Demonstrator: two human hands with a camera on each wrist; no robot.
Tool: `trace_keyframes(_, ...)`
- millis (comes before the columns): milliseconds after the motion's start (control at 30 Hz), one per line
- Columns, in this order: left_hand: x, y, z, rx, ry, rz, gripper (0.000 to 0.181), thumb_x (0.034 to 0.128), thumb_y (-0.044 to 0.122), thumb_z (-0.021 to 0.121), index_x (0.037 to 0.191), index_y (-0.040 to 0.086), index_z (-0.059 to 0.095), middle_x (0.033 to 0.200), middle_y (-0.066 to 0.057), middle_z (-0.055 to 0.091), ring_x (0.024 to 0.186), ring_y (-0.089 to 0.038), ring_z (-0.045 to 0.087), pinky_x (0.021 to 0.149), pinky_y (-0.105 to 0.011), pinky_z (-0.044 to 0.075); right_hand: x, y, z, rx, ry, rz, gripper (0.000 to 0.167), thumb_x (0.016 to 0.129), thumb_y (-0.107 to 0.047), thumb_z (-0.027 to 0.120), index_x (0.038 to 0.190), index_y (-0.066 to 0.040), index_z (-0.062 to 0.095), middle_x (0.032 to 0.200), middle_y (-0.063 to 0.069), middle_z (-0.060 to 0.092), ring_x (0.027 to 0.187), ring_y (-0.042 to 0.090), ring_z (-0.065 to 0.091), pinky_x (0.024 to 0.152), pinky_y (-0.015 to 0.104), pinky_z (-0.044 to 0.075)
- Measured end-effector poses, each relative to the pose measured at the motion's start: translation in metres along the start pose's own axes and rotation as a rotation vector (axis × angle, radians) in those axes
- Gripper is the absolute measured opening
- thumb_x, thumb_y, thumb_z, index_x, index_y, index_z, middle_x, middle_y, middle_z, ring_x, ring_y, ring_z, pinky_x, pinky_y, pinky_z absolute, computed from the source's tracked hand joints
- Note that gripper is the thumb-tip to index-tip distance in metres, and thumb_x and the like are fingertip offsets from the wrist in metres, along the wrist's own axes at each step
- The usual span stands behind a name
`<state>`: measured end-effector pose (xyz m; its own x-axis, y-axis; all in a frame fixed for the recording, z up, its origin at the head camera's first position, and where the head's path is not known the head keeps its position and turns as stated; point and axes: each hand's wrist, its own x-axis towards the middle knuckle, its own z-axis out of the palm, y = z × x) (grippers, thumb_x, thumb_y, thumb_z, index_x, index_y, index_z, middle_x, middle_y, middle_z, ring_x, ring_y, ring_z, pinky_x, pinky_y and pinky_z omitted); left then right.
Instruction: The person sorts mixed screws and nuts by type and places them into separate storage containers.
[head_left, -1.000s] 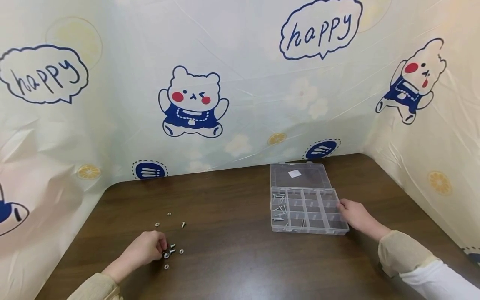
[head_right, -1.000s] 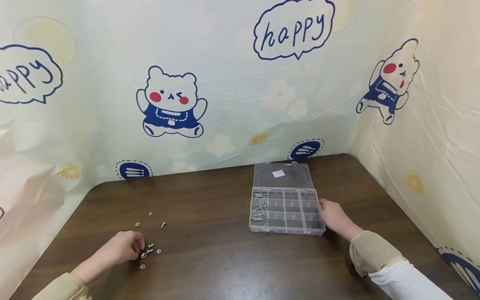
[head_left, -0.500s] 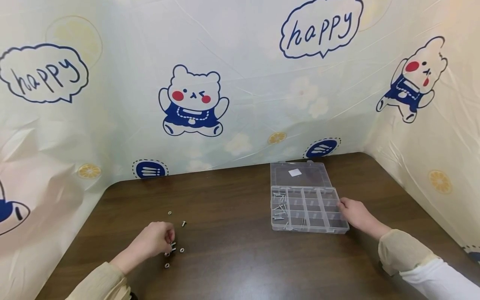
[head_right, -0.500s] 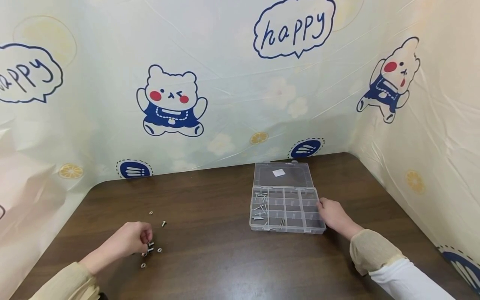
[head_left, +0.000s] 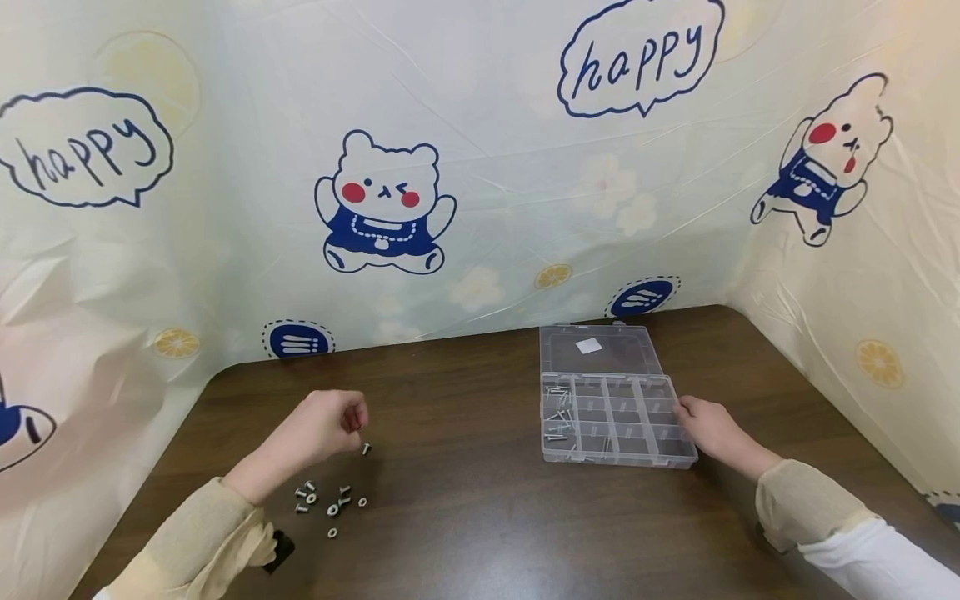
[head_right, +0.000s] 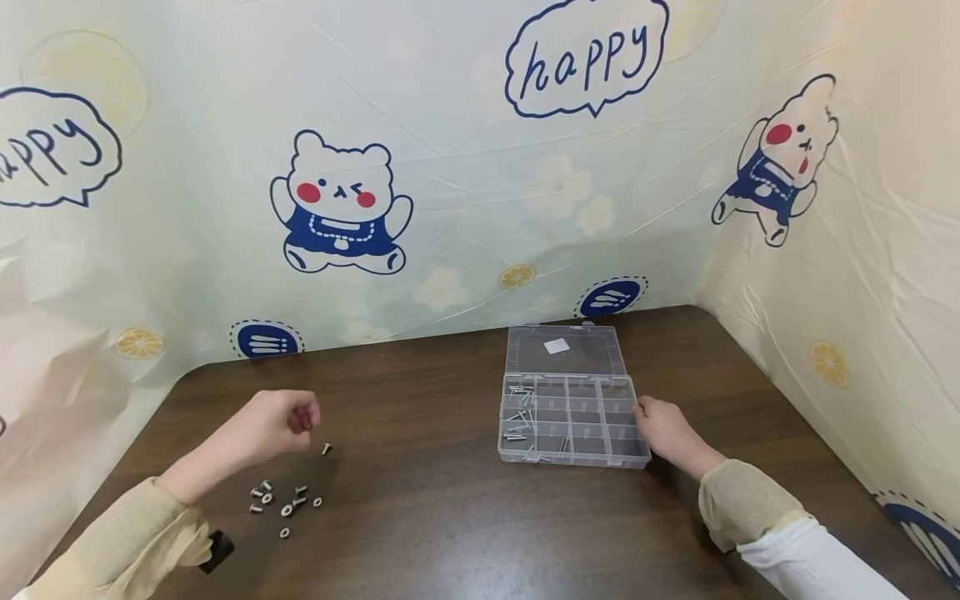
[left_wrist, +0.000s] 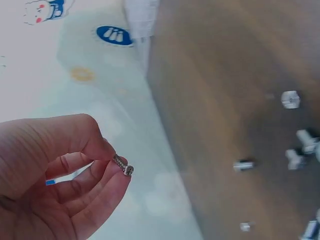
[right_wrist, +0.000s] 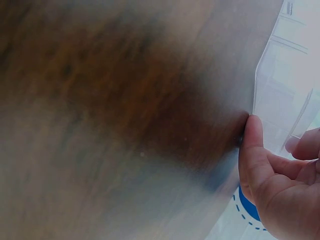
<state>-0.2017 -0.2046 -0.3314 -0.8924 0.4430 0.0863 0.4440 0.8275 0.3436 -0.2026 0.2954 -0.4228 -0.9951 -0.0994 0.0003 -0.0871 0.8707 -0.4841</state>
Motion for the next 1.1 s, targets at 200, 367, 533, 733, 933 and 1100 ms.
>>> trace_keyframes(200,0.01,0.011,-0.01,-0.01,0.014,0.017,0.019,0.0628,-0.003,0.059,0.072,0.013,0.055,0.066,0.002,0.057,0.061,-0.009,0.05,0.056,-0.026,0.042,0.001,0.001,0.001,-0.001,0.0,0.008,0.033,0.092,-0.01,0.038,0.105,0.019,0.05,0.095,0.03,0.058,0.083,0.033,0.057,0.073,0.048,0.044)
trace_keyframes(367,0.017,0.021,-0.01,-0.004,-0.002,0.036,0.018,0.0644,-0.003,0.059,0.073,0.013,0.057,0.068,-0.001,0.058,0.063,-0.009,0.05,0.058,-0.027,0.043,0.001,0.0,0.001,0.0,-0.003,0.008,0.033,0.092,-0.01,0.038,0.105,0.019,0.05,0.095,0.031,0.058,0.083,0.034,0.057,0.073,0.048,0.044)
trace_keyframes(533,0.026,0.032,-0.007,-0.001,0.01,0.071,0.018,0.0657,-0.004,0.059,0.073,0.013,0.059,0.068,0.001,0.058,0.063,-0.009,0.051,0.059,-0.026,0.044,0.001,0.0,0.0,0.009,-0.006,0.009,0.033,0.092,-0.009,0.038,0.105,0.019,0.05,0.091,0.028,0.059,0.079,0.031,0.058,0.071,0.047,0.045)
trace_keyframes(733,0.036,0.045,-0.004,-0.011,0.017,0.12,0.018,0.0662,-0.003,0.06,0.074,0.013,0.06,0.07,0.0,0.06,0.065,-0.008,0.053,0.06,-0.025,0.045,0.001,0.0,0.001,0.009,0.001,0.002,0.032,0.092,-0.009,0.039,0.104,0.018,0.05,0.089,0.027,0.059,0.078,0.03,0.058,0.07,0.046,0.045)
trace_keyframes(933,0.047,0.061,-0.001,-0.022,0.005,0.176,0.017,0.069,-0.003,0.06,0.076,0.012,0.062,0.072,0.0,0.062,0.066,-0.007,0.054,0.061,-0.024,0.046,0.001,0.002,0.002,0.005,0.002,-0.002,0.033,0.092,-0.009,0.038,0.105,0.019,0.05,0.092,0.03,0.058,0.081,0.033,0.057,0.072,0.047,0.044)
trace_keyframes(1100,0.059,0.075,0.001,0.012,-0.005,0.253,0.017,0.0695,-0.004,0.06,0.077,0.012,0.063,0.072,0.004,0.061,0.066,-0.007,0.055,0.062,-0.023,0.046,0.001,0.001,0.001,0.008,-0.002,0.002,0.034,0.092,-0.009,0.038,0.106,0.02,0.049,0.093,0.03,0.058,0.081,0.033,0.058,0.072,0.047,0.045)
